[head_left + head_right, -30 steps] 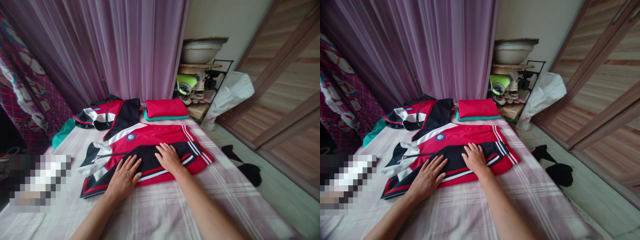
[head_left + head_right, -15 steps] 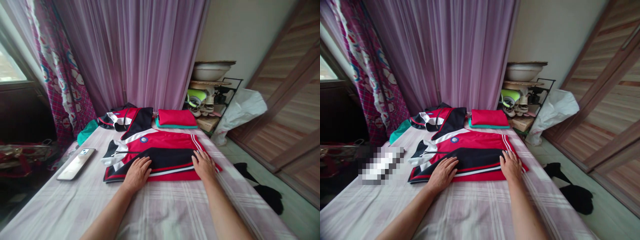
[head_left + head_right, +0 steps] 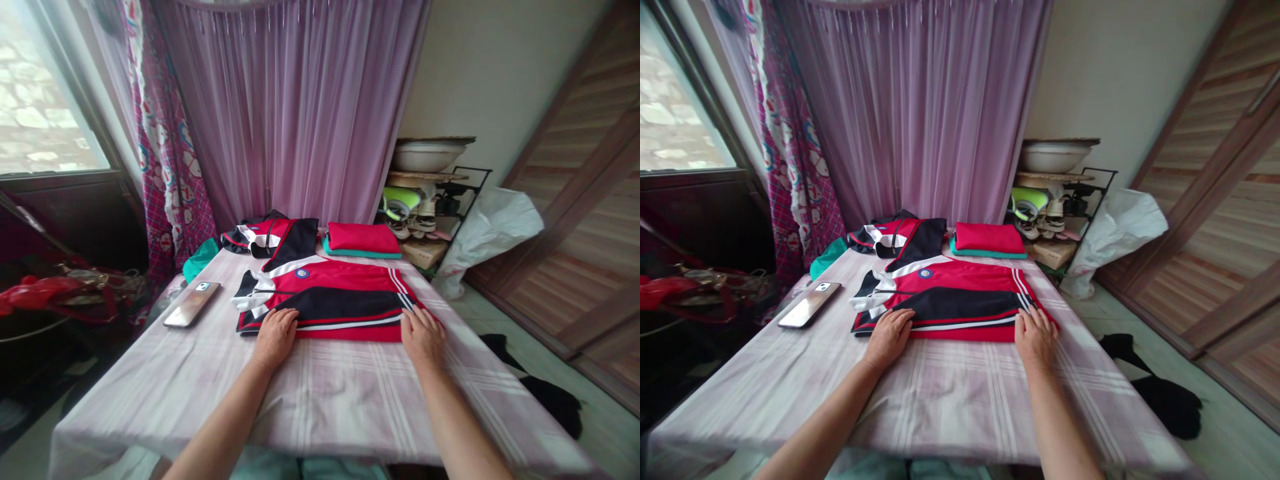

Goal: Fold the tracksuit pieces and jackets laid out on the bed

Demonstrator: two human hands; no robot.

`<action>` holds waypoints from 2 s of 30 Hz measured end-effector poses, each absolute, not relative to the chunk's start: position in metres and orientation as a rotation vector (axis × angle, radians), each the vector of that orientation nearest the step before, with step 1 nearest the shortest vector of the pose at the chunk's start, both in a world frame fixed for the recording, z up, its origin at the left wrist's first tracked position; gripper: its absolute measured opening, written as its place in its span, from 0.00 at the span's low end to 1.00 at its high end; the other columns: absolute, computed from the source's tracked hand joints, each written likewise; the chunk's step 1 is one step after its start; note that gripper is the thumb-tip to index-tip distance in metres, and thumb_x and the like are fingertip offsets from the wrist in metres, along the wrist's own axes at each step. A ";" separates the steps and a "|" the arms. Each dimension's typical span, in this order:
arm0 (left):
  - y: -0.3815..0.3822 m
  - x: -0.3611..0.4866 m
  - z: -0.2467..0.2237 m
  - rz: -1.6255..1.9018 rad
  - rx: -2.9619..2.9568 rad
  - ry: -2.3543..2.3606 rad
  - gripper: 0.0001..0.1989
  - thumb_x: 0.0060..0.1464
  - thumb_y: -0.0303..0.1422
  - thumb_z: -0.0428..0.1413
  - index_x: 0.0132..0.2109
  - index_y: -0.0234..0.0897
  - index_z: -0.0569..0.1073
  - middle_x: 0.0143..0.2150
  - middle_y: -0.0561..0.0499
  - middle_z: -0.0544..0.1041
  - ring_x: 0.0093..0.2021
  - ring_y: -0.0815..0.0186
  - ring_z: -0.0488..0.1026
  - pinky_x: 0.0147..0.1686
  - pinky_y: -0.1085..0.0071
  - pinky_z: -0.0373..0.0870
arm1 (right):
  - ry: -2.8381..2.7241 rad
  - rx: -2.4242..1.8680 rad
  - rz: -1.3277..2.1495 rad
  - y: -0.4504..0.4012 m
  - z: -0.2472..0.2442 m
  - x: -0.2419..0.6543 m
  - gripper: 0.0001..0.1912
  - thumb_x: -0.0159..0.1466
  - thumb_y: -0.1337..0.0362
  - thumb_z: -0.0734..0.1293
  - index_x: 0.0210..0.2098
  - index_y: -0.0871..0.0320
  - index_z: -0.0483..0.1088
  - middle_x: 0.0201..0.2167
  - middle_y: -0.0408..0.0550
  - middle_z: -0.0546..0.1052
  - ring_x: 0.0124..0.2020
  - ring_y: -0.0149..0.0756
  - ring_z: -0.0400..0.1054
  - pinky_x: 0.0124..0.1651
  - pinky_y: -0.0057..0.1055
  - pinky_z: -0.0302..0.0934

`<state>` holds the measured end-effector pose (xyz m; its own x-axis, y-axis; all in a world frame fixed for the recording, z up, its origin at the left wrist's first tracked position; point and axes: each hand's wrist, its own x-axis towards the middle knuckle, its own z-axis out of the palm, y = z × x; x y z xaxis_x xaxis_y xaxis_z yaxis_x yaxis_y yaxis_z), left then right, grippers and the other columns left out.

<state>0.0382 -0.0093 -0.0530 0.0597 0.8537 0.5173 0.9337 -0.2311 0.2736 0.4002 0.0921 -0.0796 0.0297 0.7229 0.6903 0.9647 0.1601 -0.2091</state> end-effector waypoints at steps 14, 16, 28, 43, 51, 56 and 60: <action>-0.017 0.037 -0.048 -0.865 -2.153 -1.953 0.15 0.63 0.31 0.47 0.50 0.37 0.76 0.49 0.44 0.81 0.50 0.59 0.77 0.55 0.58 0.71 | -1.831 -1.634 -0.386 0.086 -0.085 0.405 0.24 0.68 0.59 0.54 0.42 0.60 0.80 0.50 0.58 0.78 0.48 0.45 0.70 0.53 0.39 0.63; -0.019 0.038 -0.048 -0.856 -2.146 -1.968 0.15 0.63 0.31 0.47 0.50 0.38 0.76 0.50 0.45 0.81 0.51 0.59 0.76 0.55 0.58 0.71 | -1.827 -1.649 -0.375 0.087 -0.085 0.406 0.23 0.67 0.60 0.55 0.42 0.58 0.81 0.50 0.56 0.78 0.48 0.45 0.70 0.53 0.40 0.63; -0.025 0.036 -0.047 -0.837 -2.107 -2.032 0.16 0.64 0.32 0.46 0.51 0.39 0.76 0.50 0.45 0.81 0.51 0.60 0.77 0.54 0.61 0.71 | -1.862 -1.688 -0.341 0.079 -0.084 0.403 0.20 0.67 0.61 0.58 0.43 0.56 0.81 0.53 0.56 0.76 0.51 0.45 0.67 0.54 0.41 0.62; -0.024 0.036 -0.047 -0.807 -2.115 -2.027 0.17 0.64 0.33 0.45 0.51 0.37 0.76 0.49 0.45 0.81 0.50 0.59 0.77 0.54 0.61 0.71 | -1.851 -1.711 -0.320 0.075 -0.078 0.400 0.20 0.68 0.61 0.57 0.43 0.55 0.81 0.53 0.55 0.76 0.50 0.44 0.68 0.53 0.39 0.62; -0.024 0.035 -0.046 -0.797 -2.116 -2.018 0.17 0.63 0.34 0.45 0.51 0.39 0.76 0.49 0.45 0.81 0.49 0.59 0.77 0.52 0.61 0.72 | -1.856 -1.741 -0.285 0.073 -0.073 0.398 0.21 0.68 0.62 0.56 0.44 0.57 0.80 0.54 0.55 0.76 0.50 0.42 0.69 0.54 0.37 0.61; -0.025 0.035 -0.044 -0.779 -2.130 -2.007 0.17 0.64 0.34 0.45 0.51 0.38 0.76 0.48 0.44 0.81 0.49 0.58 0.78 0.52 0.61 0.72 | -1.869 -1.756 -0.279 0.072 -0.070 0.397 0.20 0.68 0.61 0.57 0.44 0.57 0.80 0.55 0.55 0.75 0.51 0.41 0.69 0.55 0.36 0.61; -0.023 0.034 -0.044 -0.774 -2.141 -2.010 0.17 0.63 0.34 0.45 0.49 0.38 0.76 0.48 0.44 0.82 0.49 0.58 0.78 0.51 0.61 0.72 | -1.887 -1.756 -0.240 0.071 -0.067 0.397 0.20 0.68 0.61 0.57 0.45 0.58 0.80 0.56 0.56 0.75 0.53 0.43 0.68 0.56 0.37 0.61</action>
